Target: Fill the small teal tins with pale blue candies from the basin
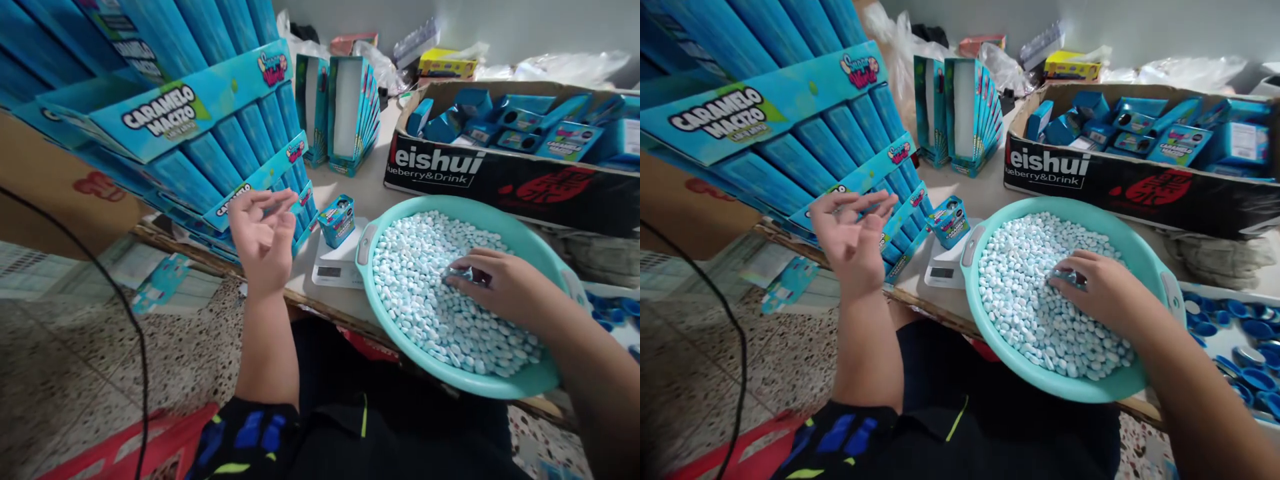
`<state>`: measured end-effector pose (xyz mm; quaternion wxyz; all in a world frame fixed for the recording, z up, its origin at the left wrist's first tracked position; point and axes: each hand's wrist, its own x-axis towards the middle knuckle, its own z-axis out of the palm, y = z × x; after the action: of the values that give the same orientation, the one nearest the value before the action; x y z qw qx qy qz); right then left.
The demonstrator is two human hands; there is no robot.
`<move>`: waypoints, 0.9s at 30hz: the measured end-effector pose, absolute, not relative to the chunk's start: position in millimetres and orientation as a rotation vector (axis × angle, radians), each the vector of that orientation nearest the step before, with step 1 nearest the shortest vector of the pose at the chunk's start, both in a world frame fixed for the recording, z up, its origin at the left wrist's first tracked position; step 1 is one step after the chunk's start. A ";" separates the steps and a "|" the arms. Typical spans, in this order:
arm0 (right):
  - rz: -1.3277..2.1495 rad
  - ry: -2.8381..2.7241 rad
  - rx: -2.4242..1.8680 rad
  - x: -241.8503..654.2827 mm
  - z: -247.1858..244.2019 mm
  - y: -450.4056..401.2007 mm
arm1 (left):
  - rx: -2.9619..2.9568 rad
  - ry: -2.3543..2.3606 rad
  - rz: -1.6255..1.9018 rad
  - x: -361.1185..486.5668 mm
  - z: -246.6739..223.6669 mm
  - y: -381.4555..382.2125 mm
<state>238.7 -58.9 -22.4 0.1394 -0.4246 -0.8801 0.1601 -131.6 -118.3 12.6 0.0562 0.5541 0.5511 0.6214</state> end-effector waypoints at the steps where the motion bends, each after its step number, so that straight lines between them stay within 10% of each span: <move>1: 0.465 -2.536 -1.229 239.0 -22.3 -59.4 | 1.681 1.662 1.928 -133.7 12.2 -123.6; 8: 0.432 -2.476 -1.142 245.3 -17.6 -58.0 | 1.797 1.746 2.250 -146.9 -65.0 -161.6; 16: 0.437 -2.287 -1.290 246.0 -11.0 -63.2 | 1.979 2.060 1.664 -166.0 -139.0 -188.0; 27: 0.659 -2.519 -1.078 193.6 21.0 -22.0 | 2.096 1.976 1.626 -160.9 -120.8 -180.4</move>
<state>193.6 -22.0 21.0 0.1609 -0.3775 -0.8822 0.2308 -160.9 -180.4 -120.8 -0.0828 0.6314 0.5953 0.4900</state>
